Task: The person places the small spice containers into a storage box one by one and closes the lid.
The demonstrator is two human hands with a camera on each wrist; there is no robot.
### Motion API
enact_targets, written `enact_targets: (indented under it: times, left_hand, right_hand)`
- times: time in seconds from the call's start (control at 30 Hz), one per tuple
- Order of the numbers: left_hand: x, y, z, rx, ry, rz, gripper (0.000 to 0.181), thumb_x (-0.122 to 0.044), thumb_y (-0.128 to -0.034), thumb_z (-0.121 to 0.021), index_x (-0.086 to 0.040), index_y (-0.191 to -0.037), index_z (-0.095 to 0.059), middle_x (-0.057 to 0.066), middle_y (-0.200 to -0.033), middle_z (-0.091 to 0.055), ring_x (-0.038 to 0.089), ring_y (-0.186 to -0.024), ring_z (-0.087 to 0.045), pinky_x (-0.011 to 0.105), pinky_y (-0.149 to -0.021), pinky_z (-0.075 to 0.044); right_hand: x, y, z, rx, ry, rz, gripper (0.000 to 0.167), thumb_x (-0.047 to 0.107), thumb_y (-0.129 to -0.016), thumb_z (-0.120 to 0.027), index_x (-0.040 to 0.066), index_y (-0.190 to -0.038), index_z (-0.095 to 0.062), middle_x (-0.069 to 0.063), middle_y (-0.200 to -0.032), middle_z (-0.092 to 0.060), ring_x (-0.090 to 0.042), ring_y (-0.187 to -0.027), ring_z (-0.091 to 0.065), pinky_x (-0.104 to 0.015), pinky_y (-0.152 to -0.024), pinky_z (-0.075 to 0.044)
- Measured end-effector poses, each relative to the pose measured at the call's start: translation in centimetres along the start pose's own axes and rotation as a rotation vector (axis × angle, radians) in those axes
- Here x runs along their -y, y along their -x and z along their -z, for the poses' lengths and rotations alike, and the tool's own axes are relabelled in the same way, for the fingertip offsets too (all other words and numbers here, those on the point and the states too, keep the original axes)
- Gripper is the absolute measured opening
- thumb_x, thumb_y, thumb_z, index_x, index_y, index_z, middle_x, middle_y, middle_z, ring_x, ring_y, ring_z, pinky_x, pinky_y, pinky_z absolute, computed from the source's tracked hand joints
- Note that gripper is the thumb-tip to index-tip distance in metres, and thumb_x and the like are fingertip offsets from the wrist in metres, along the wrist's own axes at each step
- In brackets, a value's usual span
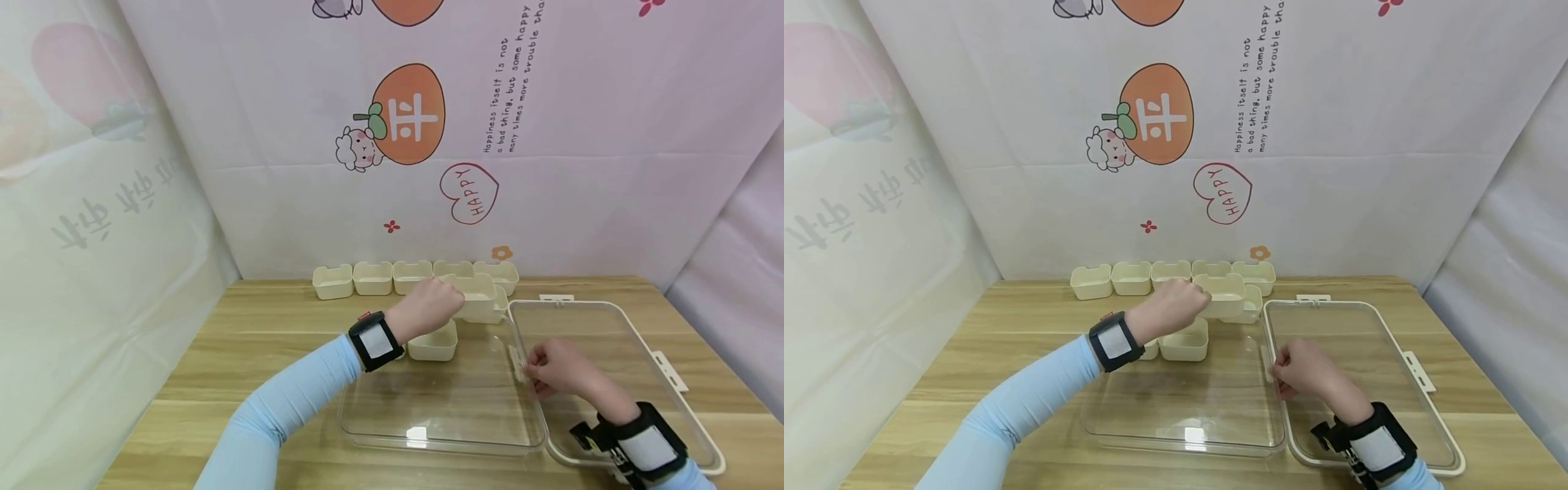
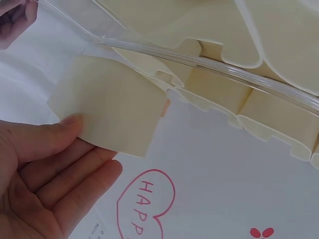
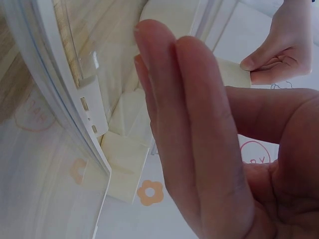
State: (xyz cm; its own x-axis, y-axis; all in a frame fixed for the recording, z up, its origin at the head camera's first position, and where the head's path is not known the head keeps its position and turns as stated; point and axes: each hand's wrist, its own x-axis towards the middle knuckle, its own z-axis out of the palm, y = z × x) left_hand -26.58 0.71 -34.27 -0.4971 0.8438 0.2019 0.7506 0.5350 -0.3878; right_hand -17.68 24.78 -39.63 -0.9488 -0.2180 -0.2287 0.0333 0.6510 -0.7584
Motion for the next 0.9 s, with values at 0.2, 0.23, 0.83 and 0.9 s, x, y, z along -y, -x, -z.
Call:
enact_targets:
  times: [0.2,0.23,0.83,0.9]
  left_hand:
    - [-0.5,0.0,0.3,-0.009,-0.004,-0.006,0.029,0.007,-0.0812,-0.05,-0.016,-0.072,-0.066,-0.008,-0.061,-0.051,0.006,-0.055,-0.041,0.022,-0.046,-0.043]
    - [-0.6,0.0,0.4,-0.014,-0.013,-0.009,0.029,0.006,-0.0811,-0.05,-0.017,-0.071,-0.065,-0.008,-0.06,-0.049,0.006,-0.055,-0.04,0.021,-0.046,-0.042]
    - [-2.5,0.0,0.9,-0.024,-0.007,-0.073,0.028,0.002,-0.0861,-0.051,-0.017,-0.073,-0.065,-0.008,-0.064,-0.056,0.005,-0.055,-0.041,0.021,-0.047,-0.046]
    - [-2.7,0.0,0.9,-0.01,0.0,-0.075,0.027,0.002,-0.0862,-0.051,-0.017,-0.075,-0.066,-0.008,-0.066,-0.058,0.005,-0.055,-0.042,0.021,-0.048,-0.046]
  right_hand:
    - [0.0,0.0,0.1,0.0,0.004,0.004,0.01,-0.001,-0.086,-0.058,-0.009,-0.08,-0.057,-0.013,-0.07,-0.065,-0.022,-0.061,-0.067,-0.032,-0.056,-0.057]
    - [0.0,0.0,0.1,0.0,0.006,0.004,0.01,-0.001,-0.086,-0.058,-0.009,-0.081,-0.057,-0.013,-0.07,-0.065,-0.022,-0.061,-0.067,-0.032,-0.056,-0.057]
    - [0.0,0.0,0.0,-0.01,0.02,-0.011,0.011,0.001,-0.087,-0.059,-0.008,-0.08,-0.057,-0.012,-0.07,-0.064,-0.021,-0.061,-0.067,-0.032,-0.056,-0.057]
    - [0.1,0.1,0.0,-0.014,0.031,-0.013,0.011,0.001,-0.087,-0.06,-0.007,-0.08,-0.057,-0.012,-0.07,-0.064,-0.021,-0.061,-0.066,-0.032,-0.056,-0.057]
